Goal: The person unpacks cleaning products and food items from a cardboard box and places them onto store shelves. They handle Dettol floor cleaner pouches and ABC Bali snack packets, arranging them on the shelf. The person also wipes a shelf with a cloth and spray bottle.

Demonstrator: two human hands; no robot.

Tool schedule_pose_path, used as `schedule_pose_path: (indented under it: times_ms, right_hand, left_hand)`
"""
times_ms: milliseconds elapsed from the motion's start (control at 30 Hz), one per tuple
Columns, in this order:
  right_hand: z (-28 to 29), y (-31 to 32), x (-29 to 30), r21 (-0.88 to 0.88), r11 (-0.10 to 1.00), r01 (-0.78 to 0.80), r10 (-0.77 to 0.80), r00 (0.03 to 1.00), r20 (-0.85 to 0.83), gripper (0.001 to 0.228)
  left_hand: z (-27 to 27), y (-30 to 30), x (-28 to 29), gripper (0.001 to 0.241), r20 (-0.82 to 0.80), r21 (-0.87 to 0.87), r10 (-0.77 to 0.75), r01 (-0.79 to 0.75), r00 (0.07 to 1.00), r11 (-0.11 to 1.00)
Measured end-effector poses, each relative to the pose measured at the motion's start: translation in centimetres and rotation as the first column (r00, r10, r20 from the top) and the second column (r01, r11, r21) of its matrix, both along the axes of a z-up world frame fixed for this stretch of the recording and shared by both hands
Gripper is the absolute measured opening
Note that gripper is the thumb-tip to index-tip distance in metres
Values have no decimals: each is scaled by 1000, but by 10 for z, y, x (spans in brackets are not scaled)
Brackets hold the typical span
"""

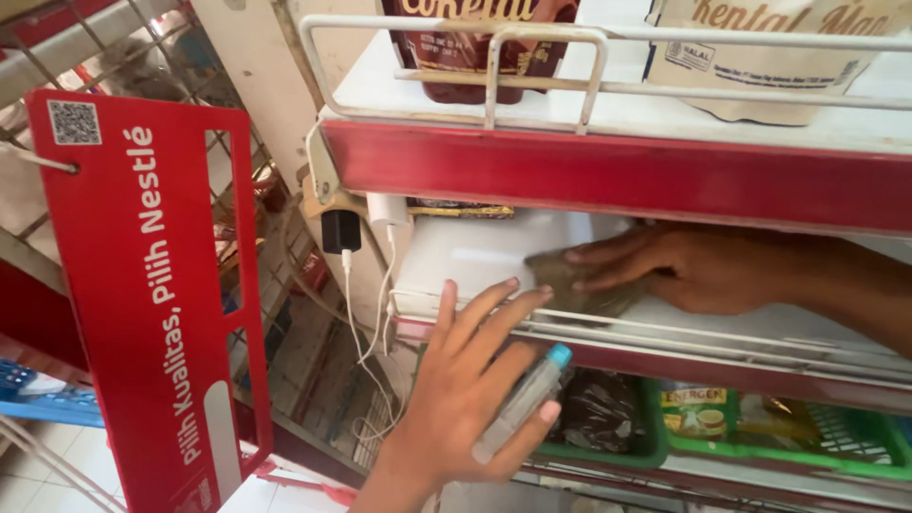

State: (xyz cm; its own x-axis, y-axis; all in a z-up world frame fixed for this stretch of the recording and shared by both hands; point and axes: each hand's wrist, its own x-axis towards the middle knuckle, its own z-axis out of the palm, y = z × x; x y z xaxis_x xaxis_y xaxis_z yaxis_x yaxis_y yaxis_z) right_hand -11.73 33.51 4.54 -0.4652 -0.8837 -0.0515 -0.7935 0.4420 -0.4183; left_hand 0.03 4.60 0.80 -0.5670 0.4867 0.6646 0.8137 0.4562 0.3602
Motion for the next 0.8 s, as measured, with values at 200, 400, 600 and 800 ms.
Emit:
schedule_pose_path:
  times_ms: [200,400,600,800]
  right_hand:
    - [-16,-41,-17,68,956,285,-290,955,68,58]
    - [-12,-35,-14,5,999,46,-46,993,110,48]
    - [21,20,20,141,968,207,-240,931,277,48]
    - [12,35,16,63,913,403,-403,915,-15,52]
  left_hand:
    - [3,-4,-2,32,18,21,-56,56,998,998]
    - [7,-3,1,33,91,48,-64,59,994,997]
    - [4,21,3,32,18,0,-72,72,997,997]
    - [-2,42,-3,32,67,-21,-99,100,993,995]
